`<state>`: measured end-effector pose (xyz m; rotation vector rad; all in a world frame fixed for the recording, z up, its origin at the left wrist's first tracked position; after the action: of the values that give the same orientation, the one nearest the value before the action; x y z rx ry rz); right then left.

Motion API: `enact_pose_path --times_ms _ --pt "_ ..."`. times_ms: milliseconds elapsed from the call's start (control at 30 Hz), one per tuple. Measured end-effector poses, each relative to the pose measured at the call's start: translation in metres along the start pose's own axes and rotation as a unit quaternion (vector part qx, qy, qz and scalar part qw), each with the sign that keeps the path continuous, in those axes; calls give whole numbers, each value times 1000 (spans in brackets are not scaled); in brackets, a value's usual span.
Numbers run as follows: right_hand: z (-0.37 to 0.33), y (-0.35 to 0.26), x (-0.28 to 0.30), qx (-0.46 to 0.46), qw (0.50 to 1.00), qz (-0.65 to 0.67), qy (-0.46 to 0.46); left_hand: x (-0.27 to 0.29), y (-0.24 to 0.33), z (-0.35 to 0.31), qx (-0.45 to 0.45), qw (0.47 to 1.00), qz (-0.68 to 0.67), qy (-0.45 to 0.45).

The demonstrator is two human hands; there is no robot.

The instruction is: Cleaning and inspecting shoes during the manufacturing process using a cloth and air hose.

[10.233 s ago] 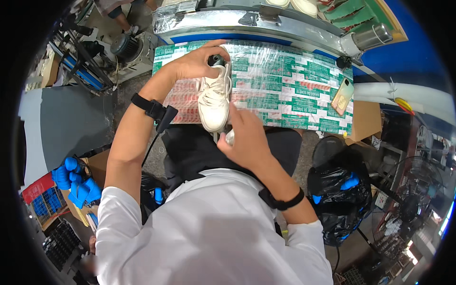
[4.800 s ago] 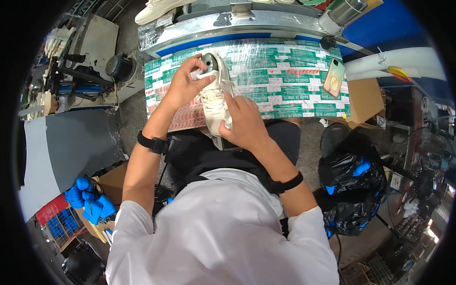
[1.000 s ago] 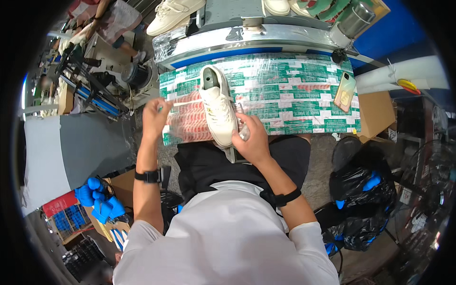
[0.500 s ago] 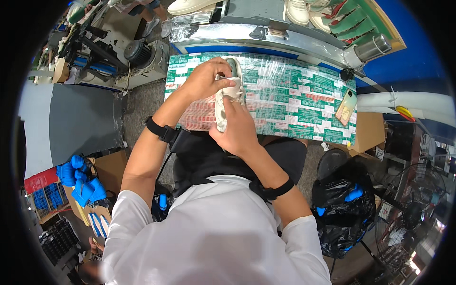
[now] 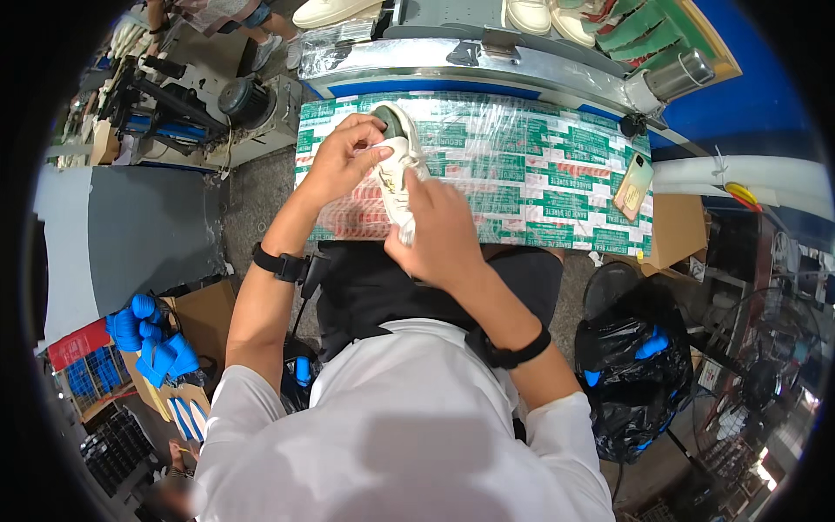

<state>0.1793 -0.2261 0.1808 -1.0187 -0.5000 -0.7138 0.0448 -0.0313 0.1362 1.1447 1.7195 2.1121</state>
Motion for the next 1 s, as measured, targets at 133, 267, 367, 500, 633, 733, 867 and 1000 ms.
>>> enact_pose_path --times_ms 133,267,367,500,633,733,867,1000 --pt "-2 22 -3 16 992 -122 -24 -7 12 -4 4 1000 23 18" --pt "-17 3 14 48 992 -90 -78 6 -9 -14 58 994 -94 14" --pt "-31 -28 51 8 991 -70 -117 21 -12 -23 90 988 -125 17" --pt "-36 -20 49 0 995 -53 -82 11 -4 -18 67 990 -119 19" --pt "-14 10 21 25 997 -62 -31 -14 17 -3 22 998 -29 49" --pt "-14 28 13 11 992 -106 -68 -15 7 0 26 998 -28 42" --pt "-30 4 19 9 989 -117 -94 -9 3 -5 26 998 -22 52" --pt "-26 -6 25 -21 989 -104 -103 -14 28 -6 24 995 49 82"
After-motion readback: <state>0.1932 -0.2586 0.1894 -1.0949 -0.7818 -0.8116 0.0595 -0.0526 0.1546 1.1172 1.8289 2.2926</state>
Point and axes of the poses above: each hand's wrist, its own z-axis towards the middle knuckle, its own x-axis out of the back of the hand, y = z × x, the point moved 4 cm from there along z, towards the middle knuckle, and after that the axes turned 10 degrees about x, right-handed, at the moved point
